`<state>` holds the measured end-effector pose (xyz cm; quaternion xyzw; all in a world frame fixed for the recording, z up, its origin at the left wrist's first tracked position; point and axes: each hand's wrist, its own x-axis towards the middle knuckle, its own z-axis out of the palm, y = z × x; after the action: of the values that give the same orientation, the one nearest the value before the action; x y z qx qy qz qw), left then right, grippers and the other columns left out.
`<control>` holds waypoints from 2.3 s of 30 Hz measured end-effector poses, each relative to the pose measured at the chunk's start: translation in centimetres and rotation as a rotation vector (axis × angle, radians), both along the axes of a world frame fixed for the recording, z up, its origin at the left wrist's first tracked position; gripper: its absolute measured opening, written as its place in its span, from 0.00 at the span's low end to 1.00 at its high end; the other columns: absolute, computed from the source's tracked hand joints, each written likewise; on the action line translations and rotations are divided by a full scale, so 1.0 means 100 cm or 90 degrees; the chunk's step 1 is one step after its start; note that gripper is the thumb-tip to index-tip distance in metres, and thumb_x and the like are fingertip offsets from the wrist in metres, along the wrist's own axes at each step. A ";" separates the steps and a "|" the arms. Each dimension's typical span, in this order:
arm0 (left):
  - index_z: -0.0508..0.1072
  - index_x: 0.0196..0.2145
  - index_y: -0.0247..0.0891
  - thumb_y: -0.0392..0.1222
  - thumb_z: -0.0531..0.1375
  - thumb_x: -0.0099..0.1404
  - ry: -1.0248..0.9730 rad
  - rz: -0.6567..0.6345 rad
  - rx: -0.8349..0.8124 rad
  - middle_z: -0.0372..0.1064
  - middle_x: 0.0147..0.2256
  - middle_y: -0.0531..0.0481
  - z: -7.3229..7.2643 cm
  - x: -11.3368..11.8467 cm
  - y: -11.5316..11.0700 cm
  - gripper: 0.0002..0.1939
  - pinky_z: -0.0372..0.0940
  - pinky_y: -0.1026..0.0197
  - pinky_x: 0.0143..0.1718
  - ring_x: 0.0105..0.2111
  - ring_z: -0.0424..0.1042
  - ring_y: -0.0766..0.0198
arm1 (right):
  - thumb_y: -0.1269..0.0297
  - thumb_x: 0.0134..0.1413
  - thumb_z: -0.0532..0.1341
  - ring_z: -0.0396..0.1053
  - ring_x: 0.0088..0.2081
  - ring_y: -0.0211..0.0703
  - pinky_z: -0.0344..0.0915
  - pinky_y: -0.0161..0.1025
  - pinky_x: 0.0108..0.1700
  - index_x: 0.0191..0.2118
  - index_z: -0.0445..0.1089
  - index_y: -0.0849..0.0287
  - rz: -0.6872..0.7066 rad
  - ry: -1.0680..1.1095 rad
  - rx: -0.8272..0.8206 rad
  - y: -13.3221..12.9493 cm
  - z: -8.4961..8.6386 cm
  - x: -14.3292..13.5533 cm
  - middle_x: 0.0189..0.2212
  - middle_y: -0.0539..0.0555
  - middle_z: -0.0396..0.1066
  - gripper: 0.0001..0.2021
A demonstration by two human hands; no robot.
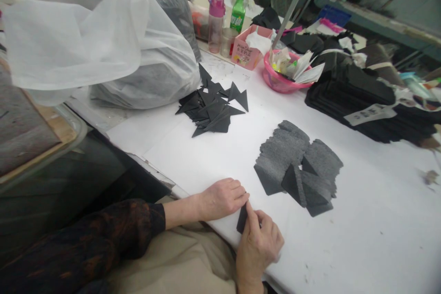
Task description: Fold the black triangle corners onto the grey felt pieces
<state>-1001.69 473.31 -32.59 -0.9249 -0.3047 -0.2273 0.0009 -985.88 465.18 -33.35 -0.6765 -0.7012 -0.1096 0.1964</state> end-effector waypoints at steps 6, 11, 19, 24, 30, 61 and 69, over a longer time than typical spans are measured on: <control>0.70 0.40 0.32 0.32 0.53 0.70 0.006 0.001 -0.007 0.65 0.32 0.48 0.000 0.001 -0.001 0.06 0.64 0.57 0.35 0.34 0.66 0.60 | 0.66 0.62 0.57 0.64 0.37 0.43 0.56 0.43 0.42 0.48 0.74 0.49 0.002 0.004 -0.008 0.000 0.001 0.000 0.35 0.53 0.72 0.12; 0.69 0.40 0.32 0.32 0.53 0.70 0.013 0.005 -0.010 0.65 0.32 0.48 -0.001 0.001 -0.001 0.06 0.64 0.57 0.35 0.34 0.65 0.60 | 0.67 0.61 0.58 0.64 0.37 0.43 0.56 0.43 0.42 0.48 0.74 0.49 0.003 0.009 -0.010 0.000 0.000 0.000 0.35 0.53 0.72 0.12; 0.69 0.39 0.32 0.32 0.53 0.70 0.010 0.007 -0.014 0.65 0.32 0.48 -0.004 0.002 -0.001 0.06 0.63 0.57 0.36 0.35 0.65 0.59 | 0.67 0.62 0.58 0.64 0.38 0.44 0.55 0.43 0.43 0.48 0.73 0.50 0.010 0.017 -0.015 0.000 -0.001 0.001 0.35 0.53 0.71 0.12; 0.69 0.40 0.32 0.33 0.52 0.71 0.008 0.017 -0.023 0.65 0.32 0.47 -0.007 0.003 -0.002 0.06 0.63 0.57 0.35 0.35 0.65 0.59 | 0.66 0.63 0.56 0.63 0.37 0.44 0.55 0.43 0.43 0.47 0.73 0.51 0.012 0.015 -0.026 0.000 0.002 0.001 0.35 0.53 0.71 0.12; 0.69 0.43 0.33 0.34 0.52 0.71 0.048 0.007 -0.012 0.67 0.37 0.44 -0.003 -0.005 0.008 0.07 0.65 0.55 0.40 0.41 0.67 0.57 | 0.67 0.64 0.55 0.62 0.37 0.43 0.55 0.43 0.41 0.46 0.74 0.51 0.005 0.014 -0.023 0.009 0.002 -0.005 0.34 0.53 0.71 0.12; 0.69 0.50 0.34 0.34 0.52 0.72 0.052 -0.113 0.001 0.70 0.49 0.43 0.002 -0.018 0.017 0.11 0.64 0.56 0.48 0.50 0.67 0.58 | 0.72 0.63 0.53 0.61 0.39 0.41 0.62 0.39 0.43 0.52 0.71 0.57 0.090 0.070 -0.040 -0.007 -0.004 0.018 0.37 0.56 0.65 0.15; 0.69 0.50 0.31 0.34 0.55 0.71 0.062 -0.096 0.008 0.69 0.50 0.41 0.003 -0.014 0.010 0.12 0.65 0.53 0.50 0.51 0.68 0.55 | 0.73 0.63 0.54 0.60 0.37 0.40 0.60 0.39 0.41 0.52 0.71 0.55 0.073 0.052 -0.038 -0.005 -0.003 0.016 0.34 0.54 0.65 0.15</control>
<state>-1003.11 474.31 -32.30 -0.9552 -0.2322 -0.1835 0.0041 -984.32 464.67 -33.62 -0.6448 -0.7330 -0.0495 0.2109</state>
